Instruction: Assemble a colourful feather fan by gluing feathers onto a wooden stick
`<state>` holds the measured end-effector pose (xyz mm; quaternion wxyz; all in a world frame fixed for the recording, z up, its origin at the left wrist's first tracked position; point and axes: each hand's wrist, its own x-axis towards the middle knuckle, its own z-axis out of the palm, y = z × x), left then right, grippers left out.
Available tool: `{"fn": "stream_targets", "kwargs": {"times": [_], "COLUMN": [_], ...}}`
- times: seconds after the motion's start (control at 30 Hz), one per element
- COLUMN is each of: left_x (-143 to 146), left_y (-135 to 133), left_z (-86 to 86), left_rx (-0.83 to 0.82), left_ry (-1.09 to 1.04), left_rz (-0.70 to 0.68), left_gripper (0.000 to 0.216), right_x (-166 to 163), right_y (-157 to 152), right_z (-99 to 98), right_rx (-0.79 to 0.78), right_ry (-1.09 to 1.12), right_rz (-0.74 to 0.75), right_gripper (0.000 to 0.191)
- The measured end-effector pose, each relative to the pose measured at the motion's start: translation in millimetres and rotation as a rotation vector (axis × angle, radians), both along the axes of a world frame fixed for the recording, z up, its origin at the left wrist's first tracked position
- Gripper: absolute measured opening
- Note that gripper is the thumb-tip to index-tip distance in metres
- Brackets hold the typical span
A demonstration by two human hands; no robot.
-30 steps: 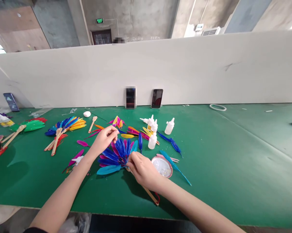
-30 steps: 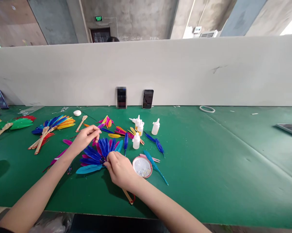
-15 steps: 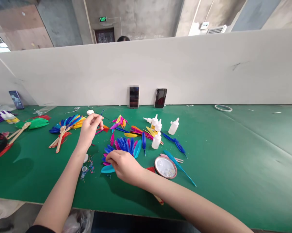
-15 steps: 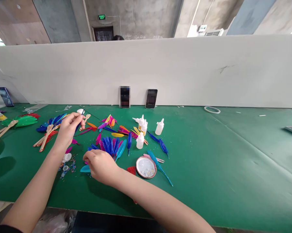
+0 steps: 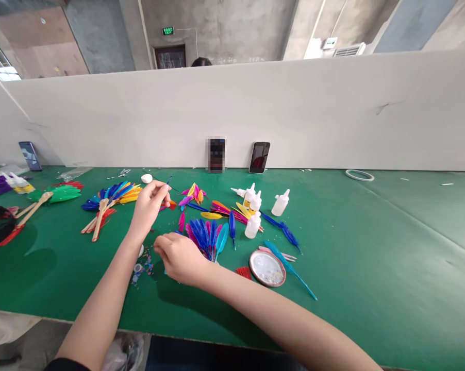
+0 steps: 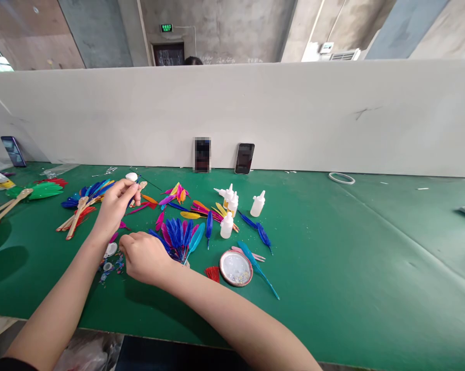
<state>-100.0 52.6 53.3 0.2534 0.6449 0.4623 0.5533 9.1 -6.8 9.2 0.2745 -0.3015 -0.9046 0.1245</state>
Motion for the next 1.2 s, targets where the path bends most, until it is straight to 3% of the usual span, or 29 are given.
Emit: {"fn": "stream_targets", "kwargs": {"times": [0.13,0.37,0.53,0.8,1.0,1.2], "left_x": [2.2,0.8,3.0,7.7,7.2,7.5], "left_y": [-1.7,-1.7,-2.5,-5.8,-3.4,-2.7], "left_z": [0.9,0.7,2.2,4.3,1.5,0.3], "left_rx": [0.0,0.008,-0.014,-0.037,-0.024,-0.032], "left_ry": [0.004,0.017,0.005,0.026,0.037,0.041], "left_rz": [-0.003,0.008,0.016,0.033,0.01,0.012], "left_gripper": [0.014,0.013,0.012,0.013,0.013,0.013], "right_x": [-3.0,-7.1,-6.3,-2.0,-0.6,0.8], "right_y": [-1.3,-0.8,-0.6,1.7,3.2,3.3], "right_z": [1.8,5.3,0.9,-1.7,-2.0,-2.1], "right_rx": [-0.014,-0.087,-0.034,-0.014,-0.122,-0.105], "right_ry": [0.02,0.033,0.052,0.152,0.194,0.132], "right_rz": [-0.039,-0.144,-0.145,-0.029,-0.126,-0.12], "right_gripper": [0.012,0.028,0.014,0.016,0.013,0.01]}}
